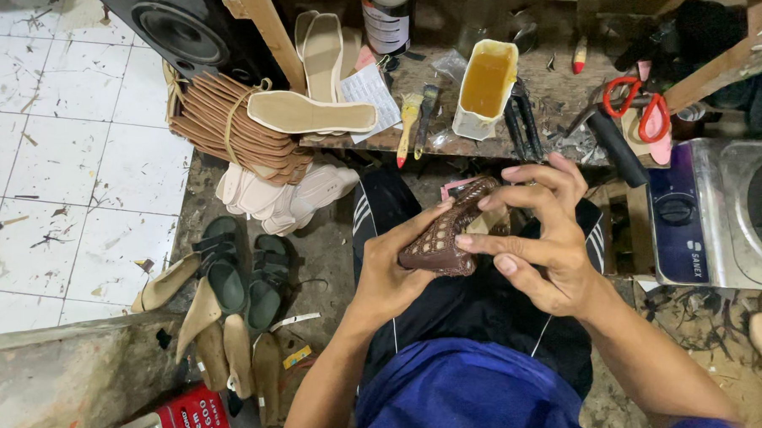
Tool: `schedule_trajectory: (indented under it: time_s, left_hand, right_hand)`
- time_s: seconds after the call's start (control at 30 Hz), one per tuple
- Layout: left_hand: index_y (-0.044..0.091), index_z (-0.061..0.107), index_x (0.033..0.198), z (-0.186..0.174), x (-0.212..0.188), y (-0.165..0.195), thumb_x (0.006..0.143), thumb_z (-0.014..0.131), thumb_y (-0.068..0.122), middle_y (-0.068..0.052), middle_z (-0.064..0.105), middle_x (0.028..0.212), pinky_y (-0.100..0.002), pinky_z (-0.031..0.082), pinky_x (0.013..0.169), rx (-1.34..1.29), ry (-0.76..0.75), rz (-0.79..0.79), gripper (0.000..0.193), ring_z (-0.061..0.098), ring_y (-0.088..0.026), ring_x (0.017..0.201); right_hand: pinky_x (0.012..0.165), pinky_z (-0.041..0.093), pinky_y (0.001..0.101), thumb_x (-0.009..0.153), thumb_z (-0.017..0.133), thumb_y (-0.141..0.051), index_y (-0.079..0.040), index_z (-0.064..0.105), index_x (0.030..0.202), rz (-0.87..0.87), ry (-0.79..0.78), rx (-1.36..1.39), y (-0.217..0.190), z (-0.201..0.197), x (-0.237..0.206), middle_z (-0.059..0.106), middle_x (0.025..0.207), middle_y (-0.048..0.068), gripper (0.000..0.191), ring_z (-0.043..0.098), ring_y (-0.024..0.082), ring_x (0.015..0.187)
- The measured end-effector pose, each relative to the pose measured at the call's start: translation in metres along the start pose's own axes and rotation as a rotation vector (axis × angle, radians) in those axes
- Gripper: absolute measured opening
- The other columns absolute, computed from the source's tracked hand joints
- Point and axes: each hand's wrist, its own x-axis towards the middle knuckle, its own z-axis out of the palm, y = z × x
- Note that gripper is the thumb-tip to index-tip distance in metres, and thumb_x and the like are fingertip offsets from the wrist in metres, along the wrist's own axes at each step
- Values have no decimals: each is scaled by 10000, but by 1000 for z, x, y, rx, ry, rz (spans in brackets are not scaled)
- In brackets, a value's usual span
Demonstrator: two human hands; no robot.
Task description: The person applies a yellowish liquid to the sole of a brown patterned shoe using their fingers. They repeatedly dip their fingers into a container and spread the liquid across the sole surface. The person handles two shoes in total, placing the first on a shelf and then working on the second.
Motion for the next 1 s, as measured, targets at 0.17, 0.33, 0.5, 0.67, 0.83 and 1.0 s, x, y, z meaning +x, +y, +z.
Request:
schedule_trajectory:
  time_s: [0.17,0.33,0.5,0.67,0.83,1.0]
  left_hand:
    - [5,568,1453,-5,2,6,840,768,-19,-149,715,1344,-314,554,1048,-20,1,0,645,684,-169,1227]
    - [-15,577,1432,-11,1,2,803,793,-10,-124,723,1310,-303,561,1023,-3,21,-39,666,689,-143,1178]
    - [-23,619,1398,-35,-9,-34,760,864,46,-120,748,1198,-369,609,958,-311,142,-117,686,721,-196,1064]
    - [8,571,1418,-30,-12,-87,881,810,440,-151,690,1296,-467,562,1025,-1183,513,-42,730,692,-297,1151]
    - [46,554,1376,-19,-21,-97,892,725,560,-184,684,1248,-521,569,982,-1362,281,-243,727,701,-346,1111]
    - [35,583,1379,-4,-16,-82,911,750,537,-173,698,1207,-468,617,897,-1185,284,-100,706,722,-300,1033]
  right_hand:
    - [1239,164,562,957,582,-321,-222,807,1169,70,-35,-97,-2,6,2,642,1224,64,325,472,332,1329]
    - [1257,174,548,1029,471,-322,-195,765,1194,6,0,101,2,8,8,588,1367,144,361,375,360,1419]
    - [1202,288,495,1022,544,-264,-177,751,1221,269,59,63,60,4,23,615,1303,102,300,470,301,1354]
    - [1071,326,551,887,700,-250,-141,651,1376,421,-103,-235,145,42,53,558,1343,167,504,441,355,1312]
    - [1003,300,604,830,768,-388,-91,736,1261,268,-175,-484,171,67,67,453,1412,289,524,361,463,1301]
    - [1116,339,530,957,699,-370,-99,820,1012,250,-60,-523,164,58,60,566,1472,182,302,447,369,1403]
